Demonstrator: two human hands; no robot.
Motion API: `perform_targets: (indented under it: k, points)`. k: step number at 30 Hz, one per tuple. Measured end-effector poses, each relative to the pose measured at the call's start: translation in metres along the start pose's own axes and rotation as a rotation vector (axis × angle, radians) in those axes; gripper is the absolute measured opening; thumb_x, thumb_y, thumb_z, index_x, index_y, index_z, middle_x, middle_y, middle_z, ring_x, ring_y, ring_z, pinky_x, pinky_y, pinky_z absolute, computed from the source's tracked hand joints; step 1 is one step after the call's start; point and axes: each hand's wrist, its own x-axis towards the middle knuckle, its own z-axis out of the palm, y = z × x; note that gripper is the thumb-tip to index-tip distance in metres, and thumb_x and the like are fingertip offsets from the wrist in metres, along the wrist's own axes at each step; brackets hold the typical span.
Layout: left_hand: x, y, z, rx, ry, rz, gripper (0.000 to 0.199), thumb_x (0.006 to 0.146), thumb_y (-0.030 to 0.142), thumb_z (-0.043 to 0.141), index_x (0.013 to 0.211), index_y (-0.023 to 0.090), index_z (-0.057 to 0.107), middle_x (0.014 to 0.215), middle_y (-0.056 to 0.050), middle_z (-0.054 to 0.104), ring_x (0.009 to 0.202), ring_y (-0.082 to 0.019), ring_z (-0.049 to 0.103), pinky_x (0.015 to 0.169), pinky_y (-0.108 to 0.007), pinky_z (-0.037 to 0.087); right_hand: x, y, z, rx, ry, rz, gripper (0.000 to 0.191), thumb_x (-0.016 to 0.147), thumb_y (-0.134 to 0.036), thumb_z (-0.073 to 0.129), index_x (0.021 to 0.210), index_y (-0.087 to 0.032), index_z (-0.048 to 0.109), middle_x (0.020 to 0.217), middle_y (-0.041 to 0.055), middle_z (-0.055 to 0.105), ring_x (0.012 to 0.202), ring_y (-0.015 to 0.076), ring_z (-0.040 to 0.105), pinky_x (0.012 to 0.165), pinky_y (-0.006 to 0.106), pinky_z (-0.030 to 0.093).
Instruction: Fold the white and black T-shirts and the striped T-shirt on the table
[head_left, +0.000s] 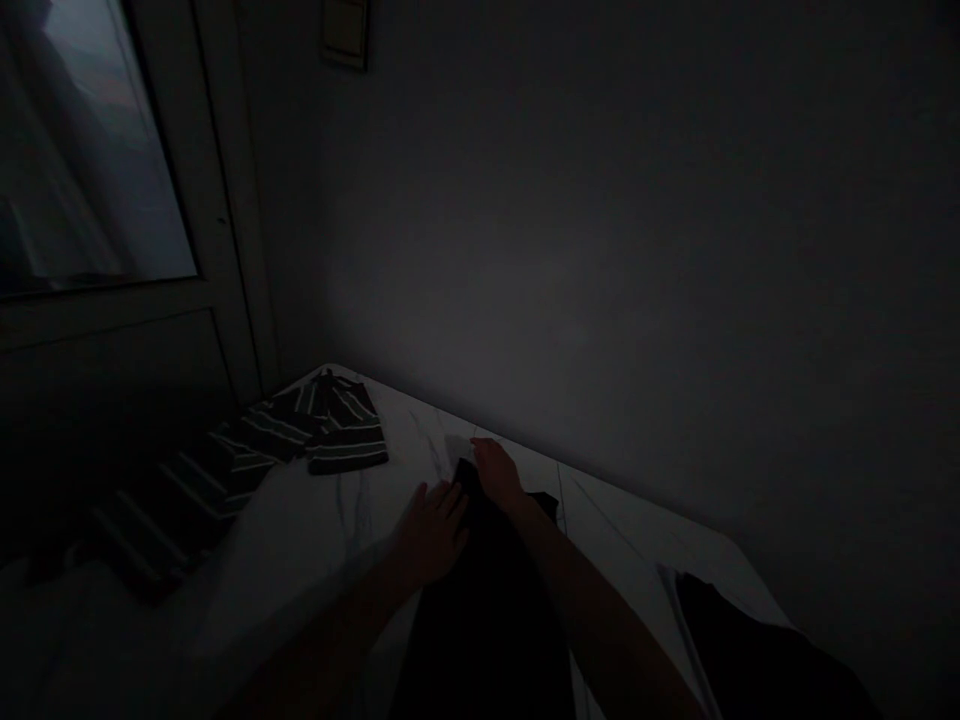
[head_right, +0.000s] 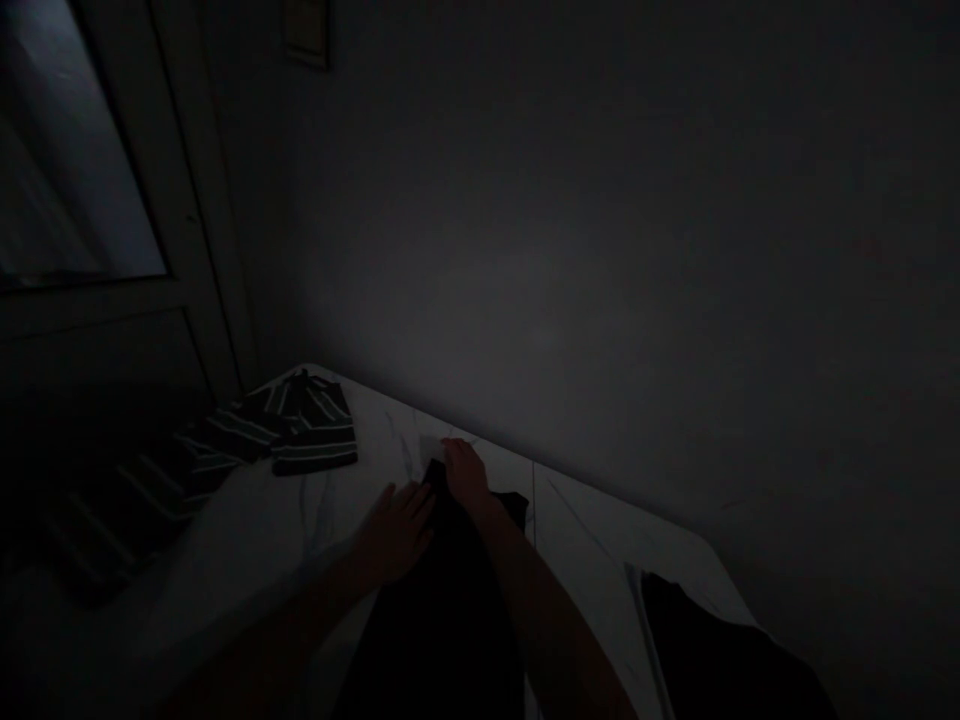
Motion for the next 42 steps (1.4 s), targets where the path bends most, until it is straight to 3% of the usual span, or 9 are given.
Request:
perform_targets:
  k: [5,9,13,17,22,24,27,32,42]
  points:
    - [0.000,0.000,0.002,-0.004,0.001,-0.006,0.051,0.101,0.048,0.039,0.144,0.025,0.054,0.155,-0.008,0.049,0.144,-0.031,0.041,0.119,-0.061,0.025,-0.034,0.012,0.005,-0.002,-0.085,-0.341,0.051,0.106,-0.038,0.032,0.150,-0.019,0.047,0.155,0.0107,0.048,0.145,0.0243,0.039,0.120,0.046,0.032]
    - [0.000,-0.001,0.004,0.017,0.019,0.010,0.048,0.101,0.046,0.040,0.141,0.025,0.057,0.154,-0.009,0.050,0.143,-0.031,0.043,0.118,-0.061,0.028,-0.046,0.017,0.021,-0.009,-0.168,-0.332,0.059,0.106,-0.043,0.029,0.156,-0.011,0.036,0.162,0.0156,0.033,0.152,0.0278,0.026,0.123,0.050,0.026]
    - [0.001,-0.002,0.005,0.045,0.016,0.027,0.048,0.102,0.044,0.039,0.141,0.024,0.057,0.155,-0.010,0.049,0.142,-0.032,0.044,0.117,-0.063,0.029,-0.043,0.013,0.023,-0.014,-0.183,-0.309,0.061,0.107,-0.045,0.029,0.158,-0.014,0.031,0.164,0.0143,0.028,0.154,0.0269,0.021,0.123,0.051,0.023]
    - [0.004,-0.004,0.000,0.085,0.013,0.037,0.048,0.102,0.039,0.037,0.144,0.023,0.054,0.154,-0.010,0.050,0.141,-0.032,0.046,0.115,-0.061,0.034,-0.048,0.025,0.002,0.018,-0.089,-0.203,0.060,0.106,-0.046,0.032,0.159,-0.017,0.031,0.164,0.0126,0.030,0.153,0.0260,0.022,0.123,0.052,0.023]
    - [0.015,0.008,-0.005,0.108,-0.004,0.036,0.053,0.103,0.035,0.032,0.152,0.019,0.043,0.160,-0.013,0.041,0.147,-0.033,0.038,0.115,-0.062,0.033,-0.102,0.089,-0.023,0.061,0.253,0.191,0.054,0.105,-0.036,0.028,0.153,-0.013,0.042,0.158,0.0146,0.042,0.149,0.0251,0.033,0.123,0.048,0.027]
    - [0.018,0.026,-0.003,0.079,-0.014,0.132,0.054,0.103,0.037,0.033,0.154,0.020,0.040,0.161,-0.011,0.038,0.150,-0.032,0.033,0.118,-0.061,0.030,-0.129,0.110,-0.025,0.060,0.247,0.321,0.052,0.104,-0.033,0.030,0.148,-0.012,0.048,0.155,0.0156,0.047,0.147,0.0260,0.038,0.122,0.047,0.029]
    - [0.017,0.059,0.004,0.048,-0.066,0.311,0.054,0.103,0.041,0.036,0.155,0.025,0.038,0.163,-0.010,0.035,0.151,-0.031,0.029,0.119,-0.061,0.027,-0.152,0.121,-0.026,0.060,0.169,0.345,0.046,0.102,-0.028,0.034,0.141,-0.017,0.057,0.151,0.0124,0.052,0.144,0.0251,0.042,0.120,0.045,0.032]
    - [0.021,0.093,0.009,0.034,-0.170,0.391,0.054,0.104,0.048,0.034,0.152,0.026,0.042,0.162,-0.010,0.038,0.151,-0.032,0.030,0.117,-0.065,0.027,-0.135,0.123,-0.038,0.056,0.180,0.359,0.044,0.102,-0.022,0.034,0.135,-0.017,0.063,0.140,0.0109,0.063,0.132,0.0216,0.055,0.115,0.038,0.037]
    - [0.059,0.118,0.022,0.049,-0.197,0.330,0.057,0.104,0.049,0.028,0.149,0.019,0.047,0.160,-0.013,0.040,0.150,-0.032,0.032,0.118,-0.061,0.030,-0.087,0.159,-0.047,0.100,0.065,0.234,0.023,0.092,-0.036,0.062,0.097,-0.020,0.079,0.100,0.0059,0.078,0.098,0.0194,0.070,0.091,0.027,0.045]
